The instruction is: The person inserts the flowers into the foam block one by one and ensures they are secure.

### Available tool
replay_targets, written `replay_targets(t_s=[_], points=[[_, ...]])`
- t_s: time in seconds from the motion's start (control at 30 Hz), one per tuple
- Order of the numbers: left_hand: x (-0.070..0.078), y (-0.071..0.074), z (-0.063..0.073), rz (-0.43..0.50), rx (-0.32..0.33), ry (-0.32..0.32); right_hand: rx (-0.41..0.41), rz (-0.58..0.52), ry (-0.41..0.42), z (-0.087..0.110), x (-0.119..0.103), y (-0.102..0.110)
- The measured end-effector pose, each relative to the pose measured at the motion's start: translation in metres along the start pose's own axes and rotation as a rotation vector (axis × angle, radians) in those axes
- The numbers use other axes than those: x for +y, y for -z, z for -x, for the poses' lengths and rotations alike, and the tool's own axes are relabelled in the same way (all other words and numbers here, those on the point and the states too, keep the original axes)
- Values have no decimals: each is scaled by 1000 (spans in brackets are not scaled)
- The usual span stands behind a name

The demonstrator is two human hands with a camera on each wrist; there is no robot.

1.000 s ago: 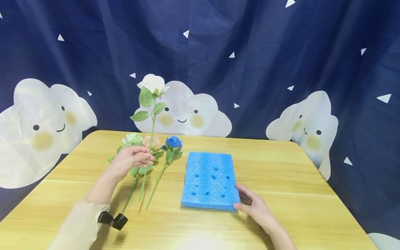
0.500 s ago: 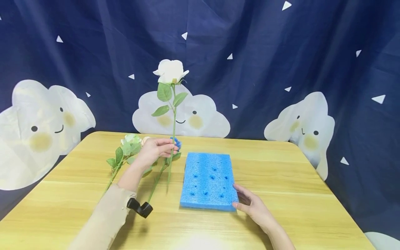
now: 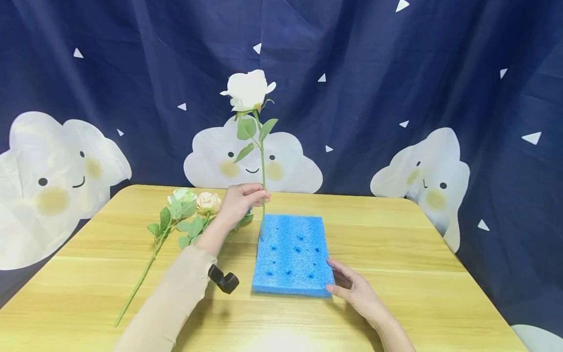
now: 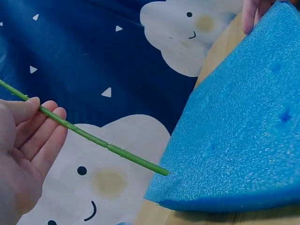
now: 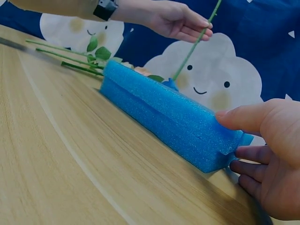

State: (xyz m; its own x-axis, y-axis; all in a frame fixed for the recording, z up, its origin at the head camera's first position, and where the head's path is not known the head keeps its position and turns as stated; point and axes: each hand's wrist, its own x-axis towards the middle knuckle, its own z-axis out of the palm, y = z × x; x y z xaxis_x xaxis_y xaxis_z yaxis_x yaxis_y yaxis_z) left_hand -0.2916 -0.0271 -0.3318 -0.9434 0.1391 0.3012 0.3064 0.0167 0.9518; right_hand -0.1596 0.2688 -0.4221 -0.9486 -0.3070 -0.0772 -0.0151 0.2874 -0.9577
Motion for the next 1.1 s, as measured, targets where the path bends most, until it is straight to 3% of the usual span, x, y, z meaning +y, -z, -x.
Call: replay_targets(t_s=[0.23,0.5,0.73,0.87,1.1], points=[[-9,-11,-14,7,59,-8,-22,-5,22,-1,1,0],[-18,-25,-22,-3,82,-27,-23,0,16,0,1,1],[-14,-34,-21,-11,59,-54,-14,23,24,0,2,1],[-15,-34,-19,-25,59,-32,-17,28,21,0,2,0],[-13,-31,-16,-88,52,-62,-5,32,11,1,1,1]])
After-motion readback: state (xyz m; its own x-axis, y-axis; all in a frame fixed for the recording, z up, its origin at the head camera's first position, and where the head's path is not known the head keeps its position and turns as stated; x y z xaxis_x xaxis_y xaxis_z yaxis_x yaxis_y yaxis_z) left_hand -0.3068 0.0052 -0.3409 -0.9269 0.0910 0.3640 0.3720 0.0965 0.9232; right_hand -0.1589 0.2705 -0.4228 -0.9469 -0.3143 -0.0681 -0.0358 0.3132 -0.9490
